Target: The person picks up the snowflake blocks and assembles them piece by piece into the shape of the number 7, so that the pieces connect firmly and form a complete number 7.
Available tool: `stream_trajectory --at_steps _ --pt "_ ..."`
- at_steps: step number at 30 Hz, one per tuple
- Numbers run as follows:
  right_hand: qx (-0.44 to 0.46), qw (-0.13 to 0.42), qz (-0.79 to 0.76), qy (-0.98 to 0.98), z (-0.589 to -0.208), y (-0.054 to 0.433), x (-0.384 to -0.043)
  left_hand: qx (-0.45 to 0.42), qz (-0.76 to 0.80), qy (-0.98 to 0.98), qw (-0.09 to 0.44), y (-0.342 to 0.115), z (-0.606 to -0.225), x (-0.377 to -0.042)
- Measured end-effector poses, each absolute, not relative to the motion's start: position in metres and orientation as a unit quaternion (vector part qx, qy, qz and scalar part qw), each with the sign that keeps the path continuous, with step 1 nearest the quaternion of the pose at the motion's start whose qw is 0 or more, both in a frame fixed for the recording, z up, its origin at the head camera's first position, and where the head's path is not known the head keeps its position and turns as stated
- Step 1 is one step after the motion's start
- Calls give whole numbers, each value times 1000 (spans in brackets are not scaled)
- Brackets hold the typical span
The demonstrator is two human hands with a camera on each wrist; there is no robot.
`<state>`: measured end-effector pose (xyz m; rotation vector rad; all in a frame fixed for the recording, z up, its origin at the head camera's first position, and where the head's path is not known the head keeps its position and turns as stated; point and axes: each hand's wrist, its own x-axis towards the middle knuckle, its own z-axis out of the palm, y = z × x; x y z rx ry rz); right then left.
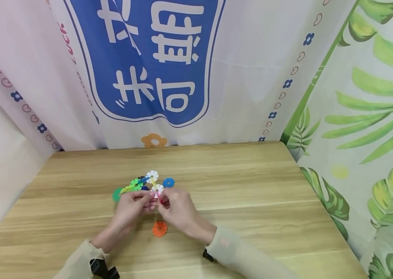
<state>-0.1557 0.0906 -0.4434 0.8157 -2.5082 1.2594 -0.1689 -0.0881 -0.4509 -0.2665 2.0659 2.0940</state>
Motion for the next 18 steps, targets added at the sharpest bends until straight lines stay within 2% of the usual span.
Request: stream_trajectory --at_steps 5,7,18 --pt "276 -11 381 -882 -439 101 -167 -110 716 682 103 -101 -453 -176" --pt "261 -41 353 -898 -438 107 -174 -116 714 683 104 -108 -452 -178" --pt "258 -120 268 -920 -450 107 -205 -138 716 674 121 -123 -448 -187"
